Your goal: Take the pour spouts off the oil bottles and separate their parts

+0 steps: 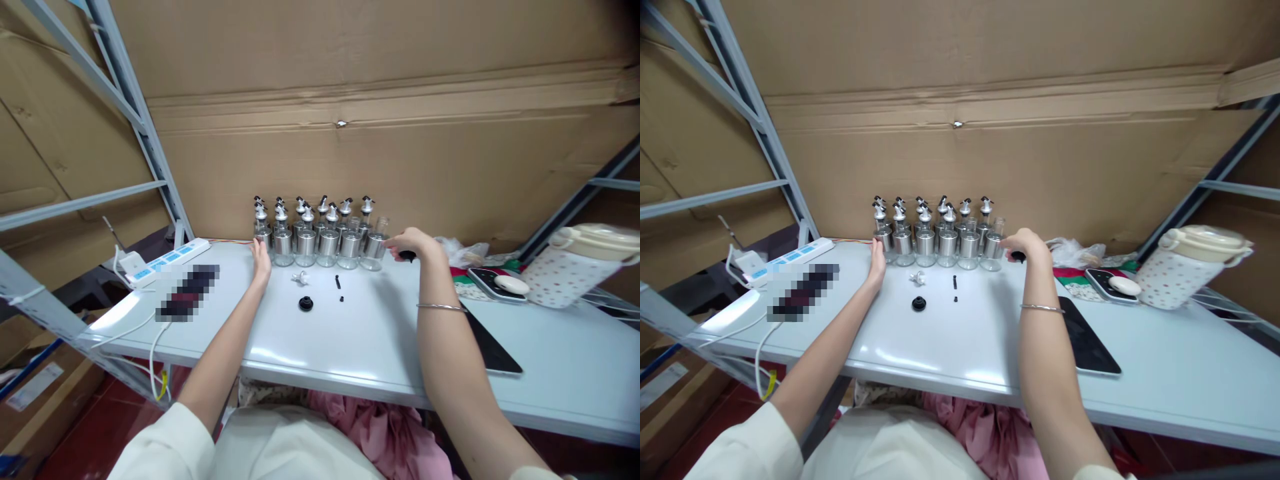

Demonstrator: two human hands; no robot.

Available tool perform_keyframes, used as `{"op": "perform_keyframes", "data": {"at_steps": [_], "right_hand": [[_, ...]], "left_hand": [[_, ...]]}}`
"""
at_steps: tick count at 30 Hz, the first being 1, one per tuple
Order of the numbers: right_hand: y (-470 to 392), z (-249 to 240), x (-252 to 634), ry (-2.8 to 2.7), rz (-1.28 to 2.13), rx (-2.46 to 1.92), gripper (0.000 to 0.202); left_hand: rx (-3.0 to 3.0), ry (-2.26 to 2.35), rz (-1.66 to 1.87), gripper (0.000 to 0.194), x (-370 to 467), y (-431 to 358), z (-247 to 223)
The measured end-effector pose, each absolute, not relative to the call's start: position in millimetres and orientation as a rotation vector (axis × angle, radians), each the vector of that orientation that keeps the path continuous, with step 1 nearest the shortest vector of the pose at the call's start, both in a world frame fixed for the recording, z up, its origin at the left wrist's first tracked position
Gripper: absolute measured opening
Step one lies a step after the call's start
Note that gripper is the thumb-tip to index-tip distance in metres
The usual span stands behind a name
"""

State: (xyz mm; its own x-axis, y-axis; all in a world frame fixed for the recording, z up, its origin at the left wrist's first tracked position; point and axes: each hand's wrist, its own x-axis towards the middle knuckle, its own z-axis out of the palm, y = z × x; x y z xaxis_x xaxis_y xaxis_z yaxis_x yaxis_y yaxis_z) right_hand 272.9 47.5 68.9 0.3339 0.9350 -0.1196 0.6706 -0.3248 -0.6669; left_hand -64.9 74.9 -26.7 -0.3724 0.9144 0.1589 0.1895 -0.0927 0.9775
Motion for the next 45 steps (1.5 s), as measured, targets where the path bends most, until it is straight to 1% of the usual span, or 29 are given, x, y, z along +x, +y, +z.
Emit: {"op": "perform_keyframes", "data": {"at_steps": [4,9,13,17,21,23,26,29,30,32,34,36,38,41,42,45], "right_hand": [[53,57,266,-1.400,0.842,-2.170,0.029],[56,52,261,-1.491,0.909,-2.153,0.026],[57,49,263,-1.477,0.927,-2.105,0.028],[59,46,264,-1.466,0.948,-2.055,0.028],[48,67,263,-1.497,0.914,-2.178,0.033],[32,89,260,-1.538,0.805,-2.216,0.033],[4,122,248,-1.564,0.659,-1.841,0.027],[-16,141,225,-1.516,0.573,-1.649,0.026],[-18,142,214,-1.494,0.551,-1.588,0.024],[-16,140,190,-1.487,0.584,-1.425,0.020],[-8,130,162,-1.502,0.684,-1.254,0.017],[2,115,134,-1.497,0.799,-1.148,0.014],[10,98,111,-1.479,0.867,-1.112,0.014],[14,74,89,-1.349,1.046,-1.127,0.018],[13,67,87,-1.310,1.110,-1.120,0.017],[5,48,92,-1.293,1.177,-1.078,0.019]], "left_hand": [[1.222,1.556,1.526,0.057,-66,75,-26],[1.222,1.541,1.539,0.057,-66,79,-29],[1.217,1.533,1.551,0.054,-67,80,-31],[1.230,1.523,1.553,0.055,-66,79,-30],[1.247,1.518,1.548,0.056,-66,78,-28],[1.256,1.521,1.545,0.055,-67,78,-28],[1.268,1.565,1.538,0.057,-66,75,-31],[1.490,1.710,1.546,0.073,-60,63,-32],[1.652,1.726,1.556,0.078,-56,57,-31],[2.056,1.608,1.551,0.082,-45,42,-26],[2.394,1.384,1.521,0.087,-34,27,-19],[2.578,1.245,1.524,0.089,-23,16,-12],[2.649,1.198,1.561,0.081,-19,10,-7],[2.690,1.220,1.553,0.055,-22,12,-5],[2.709,1.230,1.513,0.050,-25,14,-6],[2.765,1.218,1.364,0.042,-30,17,-8]]}}
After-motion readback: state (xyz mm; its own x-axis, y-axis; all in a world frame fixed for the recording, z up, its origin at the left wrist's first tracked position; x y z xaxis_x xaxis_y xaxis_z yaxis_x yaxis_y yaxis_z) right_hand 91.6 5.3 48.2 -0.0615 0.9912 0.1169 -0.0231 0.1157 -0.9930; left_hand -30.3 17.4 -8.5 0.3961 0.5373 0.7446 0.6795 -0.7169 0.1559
